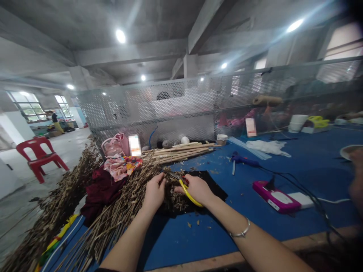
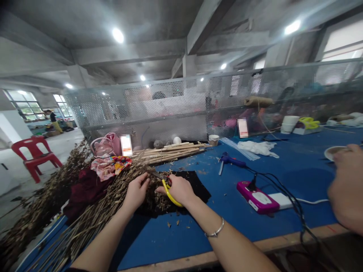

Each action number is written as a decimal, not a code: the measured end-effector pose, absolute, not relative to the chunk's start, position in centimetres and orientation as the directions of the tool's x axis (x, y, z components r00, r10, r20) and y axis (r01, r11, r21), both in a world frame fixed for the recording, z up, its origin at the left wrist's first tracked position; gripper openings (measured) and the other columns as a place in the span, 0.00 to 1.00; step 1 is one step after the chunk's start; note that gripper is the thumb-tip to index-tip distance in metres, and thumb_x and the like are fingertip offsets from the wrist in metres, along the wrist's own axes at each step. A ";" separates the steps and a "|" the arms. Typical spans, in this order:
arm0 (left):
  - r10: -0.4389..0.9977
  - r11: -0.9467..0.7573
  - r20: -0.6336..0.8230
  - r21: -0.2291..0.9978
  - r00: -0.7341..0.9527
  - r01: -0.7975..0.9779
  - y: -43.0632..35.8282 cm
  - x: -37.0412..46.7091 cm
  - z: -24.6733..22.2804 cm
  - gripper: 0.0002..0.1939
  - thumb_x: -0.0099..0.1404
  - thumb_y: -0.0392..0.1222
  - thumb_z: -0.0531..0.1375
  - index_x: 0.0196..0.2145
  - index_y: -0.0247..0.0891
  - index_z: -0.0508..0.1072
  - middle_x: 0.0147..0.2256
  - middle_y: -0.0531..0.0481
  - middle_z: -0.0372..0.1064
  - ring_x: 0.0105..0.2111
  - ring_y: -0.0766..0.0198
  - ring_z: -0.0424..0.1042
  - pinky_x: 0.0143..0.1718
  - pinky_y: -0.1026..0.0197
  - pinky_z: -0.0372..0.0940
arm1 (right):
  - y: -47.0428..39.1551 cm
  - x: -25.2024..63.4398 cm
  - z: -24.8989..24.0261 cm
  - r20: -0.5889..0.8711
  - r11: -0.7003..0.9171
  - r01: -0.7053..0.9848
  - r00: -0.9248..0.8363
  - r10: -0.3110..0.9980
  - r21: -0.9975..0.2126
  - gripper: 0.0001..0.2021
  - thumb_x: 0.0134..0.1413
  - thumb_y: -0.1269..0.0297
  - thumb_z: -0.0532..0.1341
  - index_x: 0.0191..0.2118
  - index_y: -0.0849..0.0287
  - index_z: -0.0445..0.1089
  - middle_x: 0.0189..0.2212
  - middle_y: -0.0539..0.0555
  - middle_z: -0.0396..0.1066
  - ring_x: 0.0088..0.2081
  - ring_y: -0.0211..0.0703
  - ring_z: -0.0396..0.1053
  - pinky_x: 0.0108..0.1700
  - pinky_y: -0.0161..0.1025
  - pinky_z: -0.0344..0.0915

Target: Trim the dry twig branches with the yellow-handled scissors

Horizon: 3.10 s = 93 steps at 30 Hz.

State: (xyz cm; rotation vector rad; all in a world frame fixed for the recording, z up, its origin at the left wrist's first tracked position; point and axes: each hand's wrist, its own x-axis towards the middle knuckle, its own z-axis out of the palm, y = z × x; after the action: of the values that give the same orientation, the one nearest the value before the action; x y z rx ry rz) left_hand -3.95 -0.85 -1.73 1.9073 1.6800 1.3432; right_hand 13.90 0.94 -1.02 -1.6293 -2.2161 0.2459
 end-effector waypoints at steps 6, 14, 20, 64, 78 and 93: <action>0.873 -0.306 0.482 0.664 -0.078 0.682 -0.9 -4.2 -1.7 0.17 0.60 0.38 0.52 0.46 0.34 0.70 0.45 0.43 0.69 0.46 0.60 0.67 0.51 0.57 0.58 | 0.8 14.1 -0.9 0.222 0.351 0.855 -0.284 0.933 -0.381 0.25 0.38 0.37 0.56 0.31 0.57 0.63 0.30 0.53 0.68 0.31 0.42 0.66 0.27 0.33 0.50; 0.903 -0.296 0.426 0.712 -0.057 0.637 -1.2 -3.8 -1.4 0.17 0.60 0.39 0.52 0.45 0.34 0.70 0.44 0.41 0.70 0.45 0.58 0.67 0.50 0.55 0.58 | 0.4 14.0 -0.6 0.163 0.330 0.846 -0.288 0.944 -0.419 0.25 0.39 0.38 0.57 0.33 0.58 0.62 0.29 0.53 0.69 0.31 0.45 0.68 0.27 0.33 0.50; 0.918 -0.261 0.393 0.687 -0.046 0.678 -1.0 -4.4 -1.4 0.17 0.60 0.38 0.51 0.46 0.33 0.70 0.45 0.39 0.69 0.47 0.57 0.66 0.50 0.56 0.57 | 0.9 14.3 -1.0 0.127 0.330 0.843 -0.305 0.944 -0.425 0.26 0.39 0.36 0.54 0.30 0.57 0.64 0.25 0.53 0.68 0.26 0.42 0.65 0.24 0.33 0.49; 0.869 -0.299 0.490 0.635 -0.072 0.712 -1.7 -4.5 -0.6 0.14 0.60 0.41 0.53 0.41 0.40 0.73 0.40 0.48 0.72 0.40 0.61 0.71 0.45 0.60 0.62 | 0.7 14.1 -0.8 0.212 0.329 0.835 -0.259 0.942 -0.441 0.23 0.39 0.39 0.57 0.30 0.56 0.66 0.28 0.52 0.70 0.31 0.43 0.66 0.28 0.33 0.51; 0.881 -0.271 0.471 0.427 0.043 0.863 -2.0 -4.9 -0.1 0.15 0.61 0.40 0.51 0.42 0.43 0.73 0.38 0.48 0.73 0.38 0.61 0.70 0.42 0.63 0.62 | 0.4 14.1 -0.3 0.182 0.325 0.861 -0.273 0.944 -0.392 0.24 0.39 0.38 0.56 0.32 0.56 0.62 0.26 0.51 0.69 0.30 0.44 0.67 0.26 0.33 0.48; 0.879 -0.286 0.390 0.891 -0.274 0.352 -1.2 -4.2 -0.9 0.15 0.58 0.46 0.55 0.39 0.35 0.73 0.35 0.46 0.72 0.36 0.61 0.70 0.39 0.60 0.63 | 0.6 13.7 -1.1 0.240 0.323 0.824 -0.233 0.942 -0.466 0.23 0.42 0.42 0.57 0.37 0.58 0.62 0.33 0.54 0.67 0.34 0.44 0.66 0.30 0.34 0.52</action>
State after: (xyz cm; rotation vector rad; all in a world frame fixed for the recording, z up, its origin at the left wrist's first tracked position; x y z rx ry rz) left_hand -4.20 -1.17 -0.92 1.5354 1.5201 1.5864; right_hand 13.68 0.58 -1.14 -1.5548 -2.1192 0.3312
